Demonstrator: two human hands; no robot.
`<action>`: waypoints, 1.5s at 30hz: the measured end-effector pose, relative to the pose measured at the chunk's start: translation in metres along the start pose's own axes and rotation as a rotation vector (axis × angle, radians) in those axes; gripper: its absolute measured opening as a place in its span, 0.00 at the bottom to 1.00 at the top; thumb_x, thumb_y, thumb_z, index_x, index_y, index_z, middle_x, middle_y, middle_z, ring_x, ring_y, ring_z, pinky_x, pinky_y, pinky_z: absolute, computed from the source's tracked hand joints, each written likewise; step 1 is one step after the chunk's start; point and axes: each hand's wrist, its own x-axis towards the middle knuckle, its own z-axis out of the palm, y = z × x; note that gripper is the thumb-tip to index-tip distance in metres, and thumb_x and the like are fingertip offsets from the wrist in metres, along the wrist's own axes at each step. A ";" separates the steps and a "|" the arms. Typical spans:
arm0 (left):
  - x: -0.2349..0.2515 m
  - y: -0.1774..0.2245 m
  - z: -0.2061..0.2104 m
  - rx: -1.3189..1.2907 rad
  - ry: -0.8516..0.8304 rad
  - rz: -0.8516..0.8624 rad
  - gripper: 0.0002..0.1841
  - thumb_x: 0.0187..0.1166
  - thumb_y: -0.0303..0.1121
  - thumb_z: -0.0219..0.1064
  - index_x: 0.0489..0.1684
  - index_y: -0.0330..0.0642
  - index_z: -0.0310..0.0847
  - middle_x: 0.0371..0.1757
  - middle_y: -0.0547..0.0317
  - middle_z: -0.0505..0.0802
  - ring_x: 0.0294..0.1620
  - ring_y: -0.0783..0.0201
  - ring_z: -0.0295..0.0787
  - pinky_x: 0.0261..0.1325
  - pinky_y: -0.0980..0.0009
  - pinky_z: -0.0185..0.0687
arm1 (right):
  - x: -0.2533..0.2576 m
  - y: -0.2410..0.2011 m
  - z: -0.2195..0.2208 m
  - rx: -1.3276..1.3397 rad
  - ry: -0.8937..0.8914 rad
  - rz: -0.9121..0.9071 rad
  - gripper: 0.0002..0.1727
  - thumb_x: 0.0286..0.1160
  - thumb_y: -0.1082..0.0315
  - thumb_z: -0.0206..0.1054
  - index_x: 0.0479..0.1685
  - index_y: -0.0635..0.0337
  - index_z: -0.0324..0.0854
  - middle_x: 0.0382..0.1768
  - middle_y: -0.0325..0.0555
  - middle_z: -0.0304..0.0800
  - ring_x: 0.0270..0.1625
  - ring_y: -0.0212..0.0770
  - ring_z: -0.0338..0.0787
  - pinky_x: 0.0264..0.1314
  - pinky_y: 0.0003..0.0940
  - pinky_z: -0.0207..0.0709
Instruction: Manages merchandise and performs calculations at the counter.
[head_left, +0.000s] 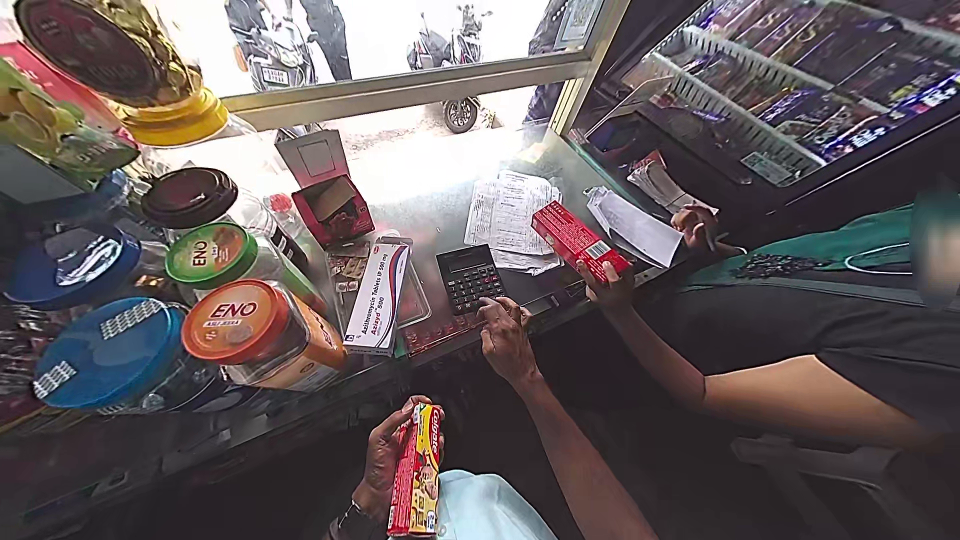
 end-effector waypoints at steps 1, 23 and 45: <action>0.000 0.000 0.000 -0.004 -0.002 -0.006 0.20 0.68 0.44 0.72 0.52 0.40 0.87 0.50 0.39 0.93 0.39 0.52 0.96 0.37 0.62 0.93 | 0.002 0.001 -0.002 0.032 0.033 -0.016 0.15 0.70 0.70 0.53 0.44 0.52 0.86 0.66 0.41 0.90 0.77 0.52 0.78 0.74 0.59 0.62; 0.000 0.004 -0.003 -0.111 -0.095 -0.035 0.16 0.65 0.38 0.73 0.48 0.41 0.86 0.53 0.40 0.92 0.43 0.52 0.94 0.40 0.63 0.91 | 0.011 0.010 -0.007 0.050 0.043 -0.169 0.17 0.74 0.70 0.50 0.44 0.52 0.88 0.59 0.39 0.94 0.70 0.50 0.84 0.74 0.56 0.63; -0.002 -0.003 -0.004 -0.071 -0.073 -0.044 0.16 0.64 0.39 0.72 0.47 0.44 0.86 0.52 0.43 0.92 0.42 0.54 0.94 0.38 0.64 0.90 | 0.033 -0.009 -0.001 0.046 -0.090 -0.121 0.17 0.72 0.69 0.52 0.48 0.52 0.87 0.66 0.39 0.90 0.77 0.51 0.78 0.78 0.57 0.60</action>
